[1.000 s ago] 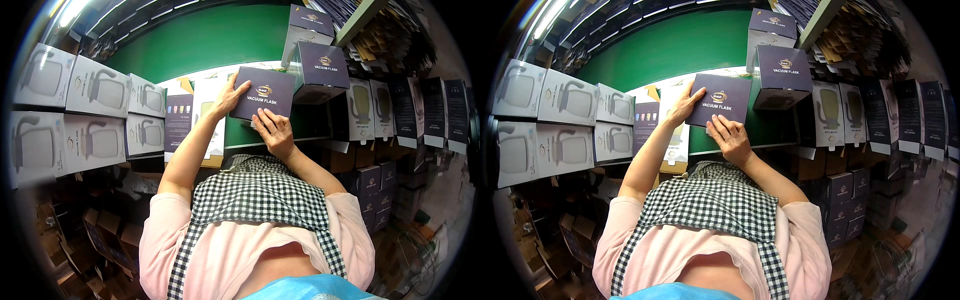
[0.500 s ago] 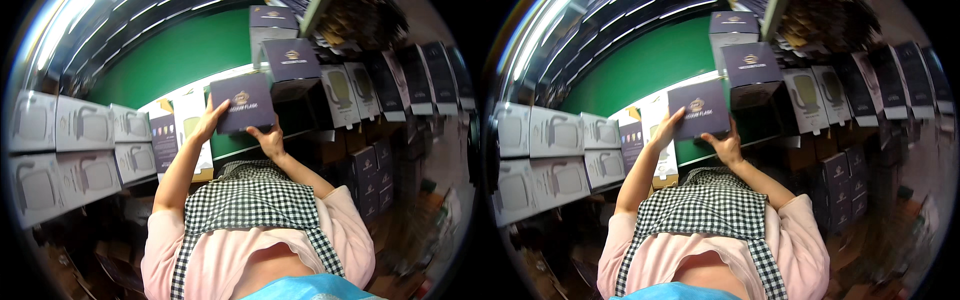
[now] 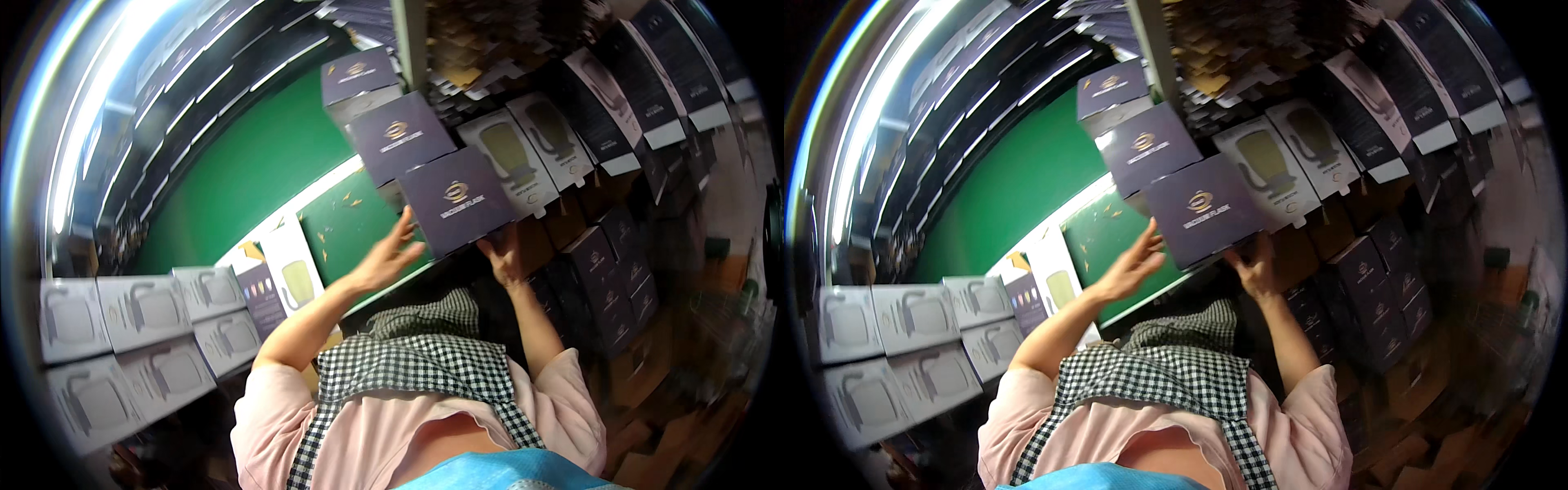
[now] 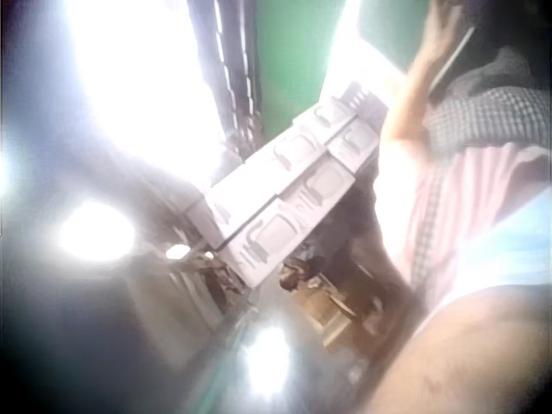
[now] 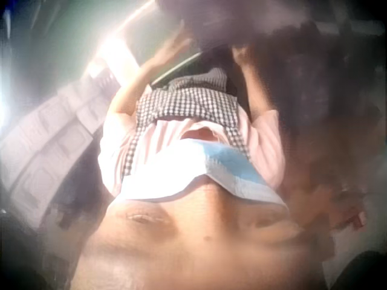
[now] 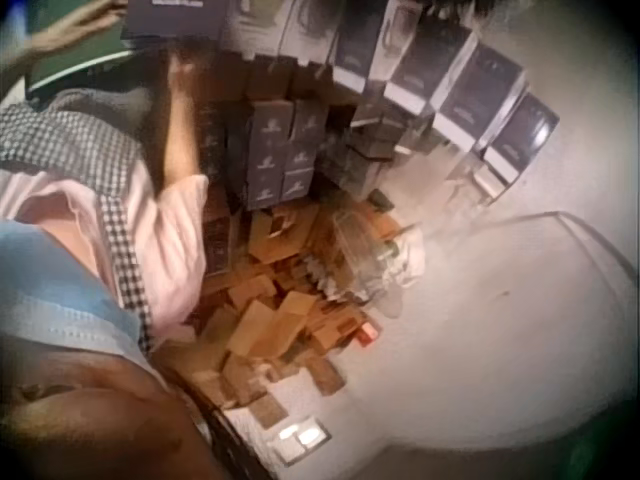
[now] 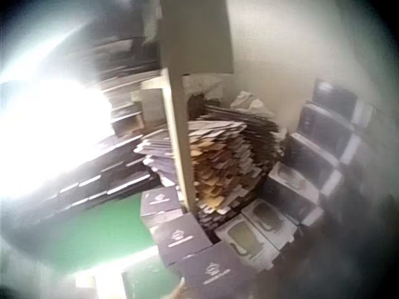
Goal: The person assembles cardboard boxes, places products wrapped in plastic inside them, and stacks the boxed products into a larger shipping container.
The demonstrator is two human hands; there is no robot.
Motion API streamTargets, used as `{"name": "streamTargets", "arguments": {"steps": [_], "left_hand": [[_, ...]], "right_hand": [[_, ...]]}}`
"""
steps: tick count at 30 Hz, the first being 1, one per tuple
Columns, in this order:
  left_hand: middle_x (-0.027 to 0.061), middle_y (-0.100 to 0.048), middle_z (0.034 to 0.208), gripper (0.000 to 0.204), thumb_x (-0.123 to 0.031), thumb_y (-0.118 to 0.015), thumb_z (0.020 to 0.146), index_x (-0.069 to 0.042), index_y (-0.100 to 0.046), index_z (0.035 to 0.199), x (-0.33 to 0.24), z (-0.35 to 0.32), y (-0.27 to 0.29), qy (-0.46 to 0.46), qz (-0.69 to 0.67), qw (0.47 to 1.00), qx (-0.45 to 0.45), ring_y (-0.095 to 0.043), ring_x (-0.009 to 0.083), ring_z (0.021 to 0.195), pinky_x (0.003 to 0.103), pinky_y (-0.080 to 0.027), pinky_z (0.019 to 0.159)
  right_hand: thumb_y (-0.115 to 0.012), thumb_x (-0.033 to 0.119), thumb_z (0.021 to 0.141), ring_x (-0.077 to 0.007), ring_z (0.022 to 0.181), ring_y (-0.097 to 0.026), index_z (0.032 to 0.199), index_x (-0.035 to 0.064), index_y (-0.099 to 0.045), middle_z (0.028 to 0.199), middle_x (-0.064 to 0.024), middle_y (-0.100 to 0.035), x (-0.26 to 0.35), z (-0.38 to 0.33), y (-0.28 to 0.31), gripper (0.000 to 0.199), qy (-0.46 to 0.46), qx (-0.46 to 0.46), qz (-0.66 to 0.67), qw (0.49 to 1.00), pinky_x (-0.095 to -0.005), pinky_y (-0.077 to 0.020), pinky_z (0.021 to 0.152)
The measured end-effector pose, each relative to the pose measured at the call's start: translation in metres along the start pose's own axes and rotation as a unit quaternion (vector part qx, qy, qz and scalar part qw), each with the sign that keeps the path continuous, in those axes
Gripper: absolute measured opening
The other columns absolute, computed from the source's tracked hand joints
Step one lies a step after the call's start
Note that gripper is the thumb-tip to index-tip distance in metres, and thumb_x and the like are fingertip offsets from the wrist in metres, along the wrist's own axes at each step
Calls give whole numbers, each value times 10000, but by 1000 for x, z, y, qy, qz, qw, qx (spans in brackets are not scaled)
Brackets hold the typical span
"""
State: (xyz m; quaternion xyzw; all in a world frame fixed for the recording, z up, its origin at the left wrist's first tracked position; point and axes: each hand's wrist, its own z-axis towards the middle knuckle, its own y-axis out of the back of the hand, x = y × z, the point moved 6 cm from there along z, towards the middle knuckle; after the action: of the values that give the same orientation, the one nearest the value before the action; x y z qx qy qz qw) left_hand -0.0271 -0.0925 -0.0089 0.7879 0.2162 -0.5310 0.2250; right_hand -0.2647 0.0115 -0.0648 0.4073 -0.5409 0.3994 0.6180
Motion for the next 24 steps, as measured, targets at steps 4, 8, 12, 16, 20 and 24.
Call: {"name": "streamTargets", "arguments": {"steps": [4, 8, 12, 16, 20, 24], "left_hand": [[168, -664, 1129, 593, -513, -484, 974, 22, -638, 1179, 13, 49, 219, -53, 21, 968, -242, -654, 282, 972, 424, -513, 887], [245, -330, 1512, 899, -702, -490, 889, -39, -355, 1482, 64, 62, 426, 55, -225, 896, -379, -363, 400, 1373, 513, -265, 1150], [119, -348, 1545, 753, -609, -292, 1001, -21, -384, 1462, 32, 133, 347, -8, -402, 894, -198, -340, 303, 1398, 472, -209, 1179], [160, -317, 1556, 620, -415, -269, 1047, 6, -287, 1502, 50, 109, 351, -99, -165, 959, -210, -353, 282, 1402, 453, -225, 1192], [157, -479, 1453, 477, -87, -461, 999, 78, -364, 1436, 20, 56, 280, -89, -245, 963, -73, -514, 240, 1288, 344, -425, 1075], [145, -573, 1331, 429, -200, -435, 1013, 32, -442, 1374, -27, -23, 189, -96, 64, 946, -302, -568, 241, 1202, 371, -452, 1032]], "right_hand": [[-585, 253, 927, -297, 1376, -331, 1533, 3, -59, 1567, -180, -195, -16, -44, -30, 841, -50, -158, 76, 983, -401, -349, 1098], [-370, 419, 1049, -313, 1393, -318, 1572, 214, 44, 1620, -95, -95, -41, -51, -102, 698, -257, -155, 324, 897, -528, -431, 1025], [-297, 569, 1019, -307, 1493, -87, 1529, -29, 45, 1611, -215, -60, 2, -96, -69, 857, -224, -228, 240, 917, -347, -89, 1203], [-252, 531, 1033, -313, 1499, -39, 1510, -81, -26, 1606, -237, -35, -8, -92, -86, 807, -254, -239, 158, 924, -360, -78, 1207], [-226, 494, 1044, -277, 1501, -16, 1527, -29, -9, 1618, -186, -9, -31, -94, -87, 744, -278, -253, 123, 919, -363, -55, 1211], [-213, 493, 1051, -231, 1496, -51, 1551, 27, -40, 1623, -131, -62, -49, -100, -79, 705, -245, -151, -64, 955, -336, -66, 1210]]}}
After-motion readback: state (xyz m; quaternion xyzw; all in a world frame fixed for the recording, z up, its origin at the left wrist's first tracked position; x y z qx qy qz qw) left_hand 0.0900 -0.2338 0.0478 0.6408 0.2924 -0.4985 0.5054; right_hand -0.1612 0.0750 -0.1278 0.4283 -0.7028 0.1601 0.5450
